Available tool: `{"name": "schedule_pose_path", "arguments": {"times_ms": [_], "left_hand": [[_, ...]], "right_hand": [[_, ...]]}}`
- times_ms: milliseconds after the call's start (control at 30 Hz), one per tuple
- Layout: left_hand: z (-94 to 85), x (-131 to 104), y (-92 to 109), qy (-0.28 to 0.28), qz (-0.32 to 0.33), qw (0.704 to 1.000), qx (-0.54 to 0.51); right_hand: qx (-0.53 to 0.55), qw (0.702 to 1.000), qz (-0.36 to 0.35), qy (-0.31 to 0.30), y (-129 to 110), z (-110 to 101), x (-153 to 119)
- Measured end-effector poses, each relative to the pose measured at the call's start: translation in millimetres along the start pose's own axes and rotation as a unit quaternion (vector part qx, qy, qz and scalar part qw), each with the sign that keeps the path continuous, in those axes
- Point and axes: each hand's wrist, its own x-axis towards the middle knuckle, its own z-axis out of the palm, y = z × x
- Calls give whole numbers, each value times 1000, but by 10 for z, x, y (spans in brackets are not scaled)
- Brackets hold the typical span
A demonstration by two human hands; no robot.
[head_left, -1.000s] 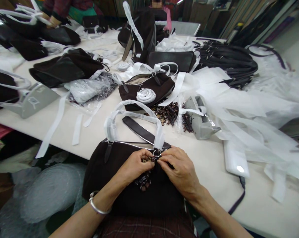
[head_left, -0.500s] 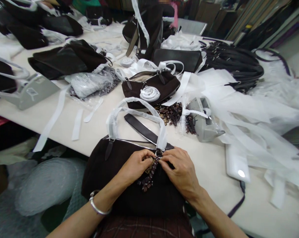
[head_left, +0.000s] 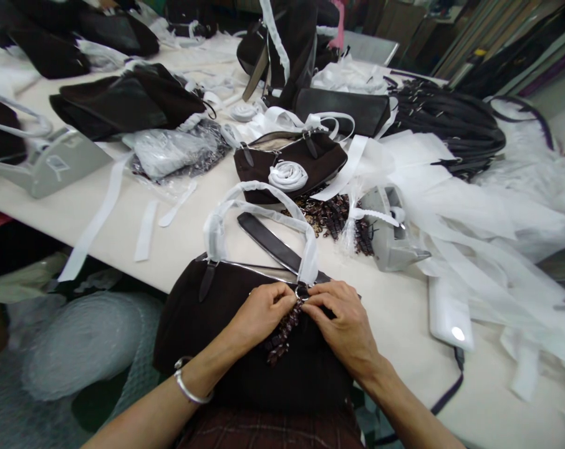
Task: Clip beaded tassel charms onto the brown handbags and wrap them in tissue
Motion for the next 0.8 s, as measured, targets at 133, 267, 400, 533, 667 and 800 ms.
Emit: {"name": "schedule_pose_path", "arguments": {"times_ms": [133, 267, 400, 533, 667, 800], "left_hand": [[16, -16, 12, 13, 11, 998, 68], [35, -74, 48, 86, 60, 975, 194], [55, -93, 105, 108, 116, 951, 267], [30, -30, 105, 92, 118, 969, 197], [-37, 32, 84, 70, 40, 996, -26], [-74, 70, 109, 81, 10, 970, -229]], "right_hand": [[0, 1000, -2, -8, -7, -3, 17], [-16, 999, -20, -19, -39, 2, 24], [-36, 998, -32, -31, -63, 24, 13], [-30, 999, -28, -26, -70, 20, 5], [14, 1000, 16, -5, -68, -47, 2], [-1, 999, 48, 24, -54, -119, -14]]}}
